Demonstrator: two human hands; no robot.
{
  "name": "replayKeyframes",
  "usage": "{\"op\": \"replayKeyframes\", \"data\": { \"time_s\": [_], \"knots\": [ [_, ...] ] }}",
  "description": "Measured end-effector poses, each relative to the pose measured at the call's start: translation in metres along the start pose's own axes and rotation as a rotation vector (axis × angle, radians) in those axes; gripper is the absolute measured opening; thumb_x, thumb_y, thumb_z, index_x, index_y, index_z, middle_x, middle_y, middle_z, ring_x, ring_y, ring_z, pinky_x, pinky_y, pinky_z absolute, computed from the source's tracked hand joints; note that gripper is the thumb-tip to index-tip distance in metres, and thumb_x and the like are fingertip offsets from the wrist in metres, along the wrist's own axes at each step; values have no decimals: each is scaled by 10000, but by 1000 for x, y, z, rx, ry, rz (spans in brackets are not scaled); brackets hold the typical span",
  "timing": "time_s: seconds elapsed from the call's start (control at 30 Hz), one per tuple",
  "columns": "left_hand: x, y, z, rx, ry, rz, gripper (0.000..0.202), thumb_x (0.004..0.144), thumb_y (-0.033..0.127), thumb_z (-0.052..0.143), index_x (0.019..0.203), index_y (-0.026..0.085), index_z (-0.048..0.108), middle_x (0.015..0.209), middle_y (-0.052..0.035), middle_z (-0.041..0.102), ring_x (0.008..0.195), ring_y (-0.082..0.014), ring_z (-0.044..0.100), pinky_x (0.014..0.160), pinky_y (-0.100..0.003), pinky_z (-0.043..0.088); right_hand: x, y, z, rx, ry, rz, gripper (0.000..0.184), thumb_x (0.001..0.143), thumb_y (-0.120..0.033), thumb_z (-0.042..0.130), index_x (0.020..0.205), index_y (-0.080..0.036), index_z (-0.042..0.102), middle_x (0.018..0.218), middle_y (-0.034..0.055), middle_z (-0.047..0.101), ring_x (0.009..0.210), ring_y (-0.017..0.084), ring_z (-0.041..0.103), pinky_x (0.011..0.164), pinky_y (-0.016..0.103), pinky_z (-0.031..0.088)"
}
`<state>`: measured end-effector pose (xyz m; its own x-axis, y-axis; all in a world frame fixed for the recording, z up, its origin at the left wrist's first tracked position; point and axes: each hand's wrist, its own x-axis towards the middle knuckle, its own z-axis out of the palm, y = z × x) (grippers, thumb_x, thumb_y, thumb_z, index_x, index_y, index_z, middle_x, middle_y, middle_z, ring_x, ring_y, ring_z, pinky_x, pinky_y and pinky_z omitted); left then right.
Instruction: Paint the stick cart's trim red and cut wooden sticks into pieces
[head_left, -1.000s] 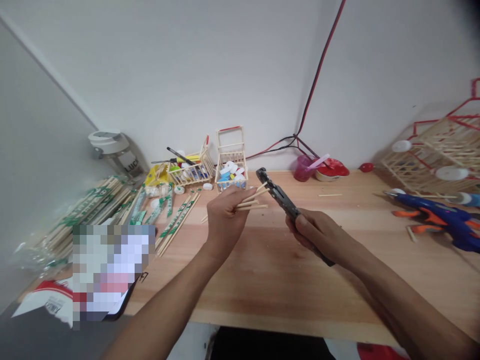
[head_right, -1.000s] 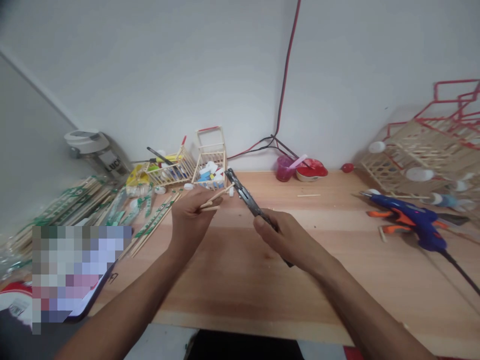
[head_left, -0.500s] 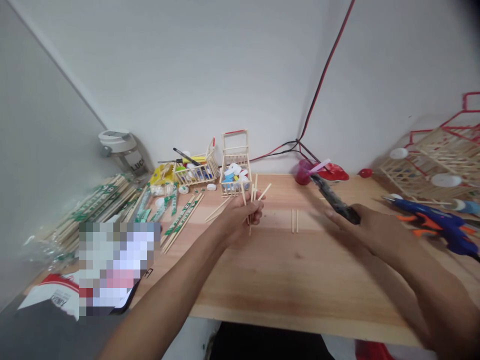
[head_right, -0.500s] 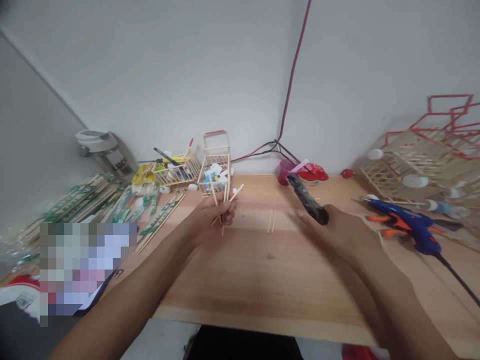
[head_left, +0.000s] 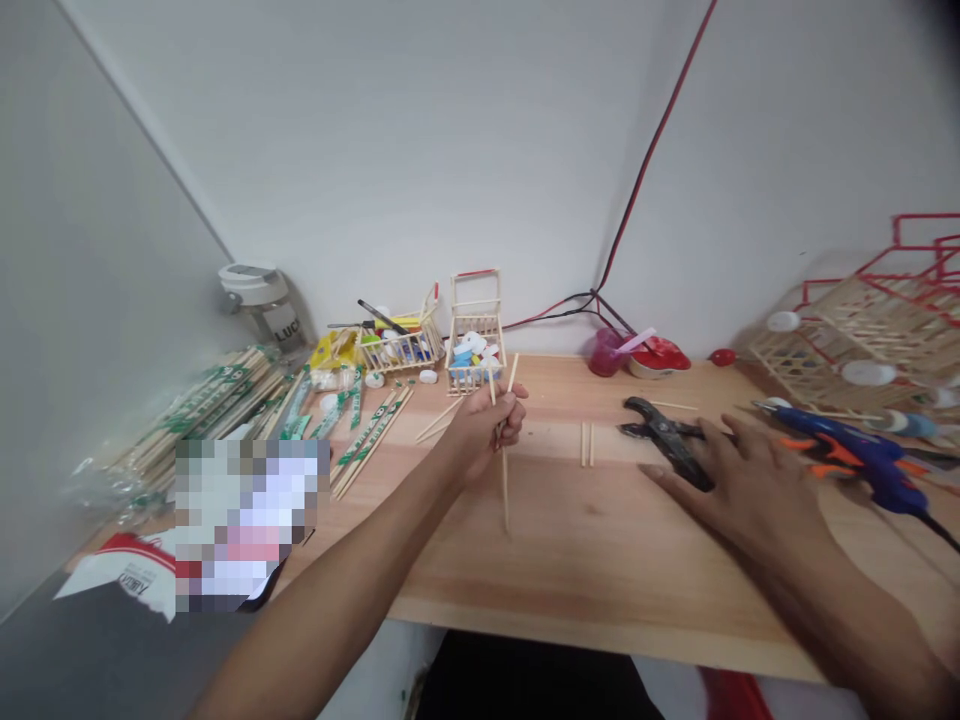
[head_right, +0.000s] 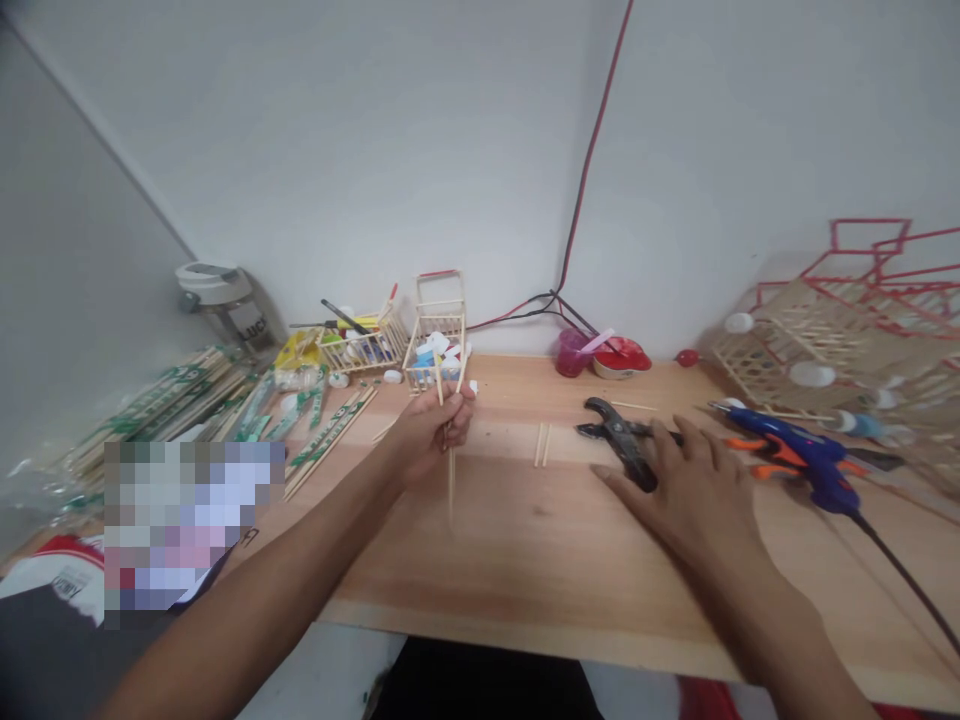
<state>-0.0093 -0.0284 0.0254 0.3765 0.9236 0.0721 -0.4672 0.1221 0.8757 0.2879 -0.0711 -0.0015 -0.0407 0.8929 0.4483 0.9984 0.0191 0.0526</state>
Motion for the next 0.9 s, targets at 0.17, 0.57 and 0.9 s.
{"op": "replayKeyframes", "data": {
  "time_s": [0.17, 0.57, 0.9],
  "knots": [
    [0, 7, 1, 8, 16, 113, 213, 817, 313, 606, 908, 169, 477, 598, 55, 415, 493, -57, 318, 475, -193, 208, 11, -34, -30, 304, 9, -164, 327, 867, -513, 497, 843, -208, 611, 946, 123, 657, 930, 322, 601, 789, 453, 406],
    [-19, 10, 24, 339, -118, 361, 215, 923, 378, 486, 974, 169, 498, 655, 33, 466, 571, -80, 417, 567, -221, 341, 19, -142, -40, 867, -405, -193, 164, 801, -347, 605, 856, -192, 608, 679, 12, 598, 577, 149, 521, 522, 267, 378],
    [-13, -4, 17, 509, -90, 338, 218, 916, 261, 484, 1120, 183, 492, 1151, -107, 628, 1035, -196, 603, 906, -327, 443, 26, -131, -7, 963, -240, -228, 209, 878, -333, 529, 742, -203, 621, 784, 38, 634, 673, 162, 549, 604, 274, 403]
  ]
}}
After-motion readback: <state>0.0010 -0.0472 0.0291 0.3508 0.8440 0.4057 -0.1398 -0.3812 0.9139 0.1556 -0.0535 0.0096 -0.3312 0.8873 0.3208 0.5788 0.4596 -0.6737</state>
